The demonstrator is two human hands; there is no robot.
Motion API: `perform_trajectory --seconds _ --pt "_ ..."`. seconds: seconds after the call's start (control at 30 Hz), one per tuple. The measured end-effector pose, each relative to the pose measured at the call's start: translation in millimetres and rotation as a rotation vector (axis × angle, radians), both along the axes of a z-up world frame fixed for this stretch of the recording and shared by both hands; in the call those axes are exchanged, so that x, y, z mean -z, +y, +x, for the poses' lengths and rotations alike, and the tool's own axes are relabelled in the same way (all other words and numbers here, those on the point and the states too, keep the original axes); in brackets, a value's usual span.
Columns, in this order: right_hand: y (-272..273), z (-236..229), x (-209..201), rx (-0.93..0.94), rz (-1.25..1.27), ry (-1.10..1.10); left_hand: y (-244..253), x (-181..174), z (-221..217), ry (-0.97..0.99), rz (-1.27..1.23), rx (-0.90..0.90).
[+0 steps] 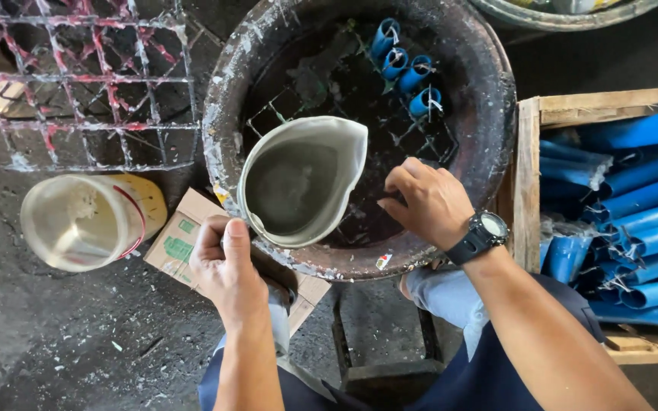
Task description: The person sits on the floor and repeatedly picks up blue plastic pipes from a wooden crate. They pour a grey liquid from a metal pitcher into each pipe and then place the filled pipes into a large circular basin containing a wire grid.
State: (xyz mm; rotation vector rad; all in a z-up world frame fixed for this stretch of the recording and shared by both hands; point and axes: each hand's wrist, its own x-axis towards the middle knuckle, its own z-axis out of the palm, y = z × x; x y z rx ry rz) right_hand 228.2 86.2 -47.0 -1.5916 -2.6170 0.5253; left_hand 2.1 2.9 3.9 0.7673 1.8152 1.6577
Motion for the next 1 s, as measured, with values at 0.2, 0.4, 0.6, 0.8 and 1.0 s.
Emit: perform_trajectory --seconds 0.2,0.4,0.6,0.8,1.0 --pt "3 -1 -25 0.062 0.186 0.132 1 4 2 -0.040 0.038 0.013" --pt "2 -1 -42 0.020 0.387 0.339 1 7 5 -0.052 0.007 0.005" --pt "-14 -7 -10 -0.043 0.293 0.125 -1 9 0 0.018 -0.133 -0.010" --pt "-32 -18 17 -0.153 -0.029 -0.194 0 8 -3 -0.021 -0.138 -0.042" --pt "-32 -18 11 -0.171 -0.069 -0.232 6 -2 -4 -0.024 -0.182 -0.085"
